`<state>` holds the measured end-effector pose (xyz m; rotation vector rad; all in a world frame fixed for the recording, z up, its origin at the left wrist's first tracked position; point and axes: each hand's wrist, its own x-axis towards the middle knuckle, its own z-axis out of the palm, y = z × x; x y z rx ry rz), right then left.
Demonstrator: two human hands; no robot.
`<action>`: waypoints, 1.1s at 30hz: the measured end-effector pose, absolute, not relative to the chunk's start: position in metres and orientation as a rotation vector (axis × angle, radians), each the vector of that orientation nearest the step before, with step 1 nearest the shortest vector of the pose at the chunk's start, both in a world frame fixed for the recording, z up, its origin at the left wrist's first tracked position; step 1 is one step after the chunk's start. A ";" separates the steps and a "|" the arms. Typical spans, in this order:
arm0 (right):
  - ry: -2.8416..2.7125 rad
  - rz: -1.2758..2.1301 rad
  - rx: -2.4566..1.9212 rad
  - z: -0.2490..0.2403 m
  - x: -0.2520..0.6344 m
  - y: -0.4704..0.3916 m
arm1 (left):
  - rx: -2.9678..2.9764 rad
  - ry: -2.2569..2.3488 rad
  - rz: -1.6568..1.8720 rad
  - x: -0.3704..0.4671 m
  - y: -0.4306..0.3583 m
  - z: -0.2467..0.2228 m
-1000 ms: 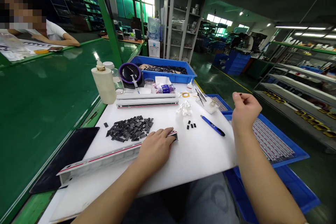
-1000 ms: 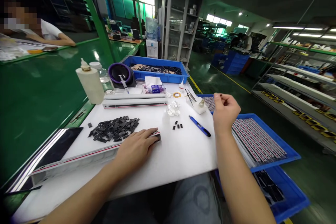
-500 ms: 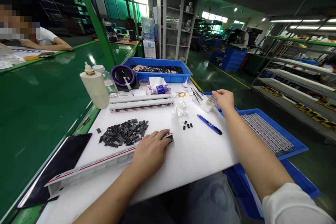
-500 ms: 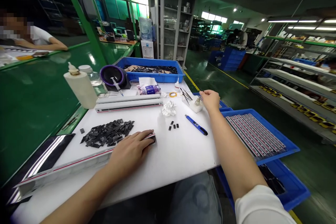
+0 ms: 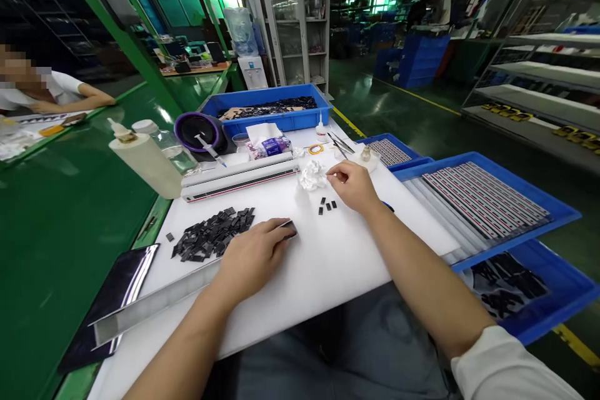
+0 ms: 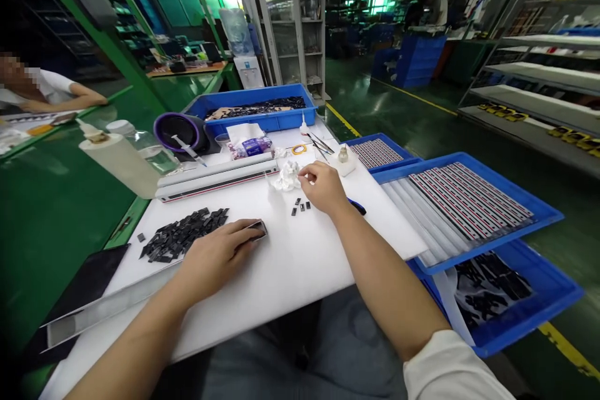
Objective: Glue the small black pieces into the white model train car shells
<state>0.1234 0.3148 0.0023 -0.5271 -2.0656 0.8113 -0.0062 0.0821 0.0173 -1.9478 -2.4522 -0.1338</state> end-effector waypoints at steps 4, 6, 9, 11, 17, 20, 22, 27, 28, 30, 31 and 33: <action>-2.306 0.891 -0.582 0.005 0.128 0.319 | -1.957 -2.496 -0.114 -0.010 0.084 0.018; -2.416 0.843 -0.594 0.005 0.129 0.320 | -1.951 -2.523 -0.104 -0.008 0.084 0.020; -2.502 0.784 -0.620 0.005 0.129 0.319 | -1.946 -2.526 -0.079 -0.005 0.084 0.022; -2.537 0.754 -0.651 0.003 0.128 0.318 | -1.942 -2.509 -0.065 -0.003 0.083 0.022; -2.681 0.606 -0.731 -0.001 0.121 0.311 | -1.914 -2.493 -0.059 -0.003 0.082 0.020; -2.728 0.527 -0.779 -0.002 0.116 0.305 | -1.914 -2.519 -0.062 -0.003 0.084 0.022; -2.745 0.489 -0.810 -0.002 0.114 0.301 | -1.913 -2.530 -0.055 -0.002 0.085 0.023; -2.755 0.444 -0.828 -0.002 0.113 0.297 | -1.909 -2.521 -0.057 -0.001 0.084 0.024; -2.752 0.445 -0.824 -0.001 0.113 0.297 | -1.908 -2.517 -0.060 -0.002 0.084 0.024; -2.746 0.460 -0.802 -0.001 0.113 0.298 | -1.907 -2.512 -0.063 -0.002 0.084 0.024; -2.743 0.473 -0.787 -0.001 0.113 0.298 | -1.908 -2.512 -0.064 -0.002 0.084 0.023; -2.732 0.511 -0.754 -0.001 0.114 0.298 | -1.915 -2.511 -0.068 -0.002 0.085 0.023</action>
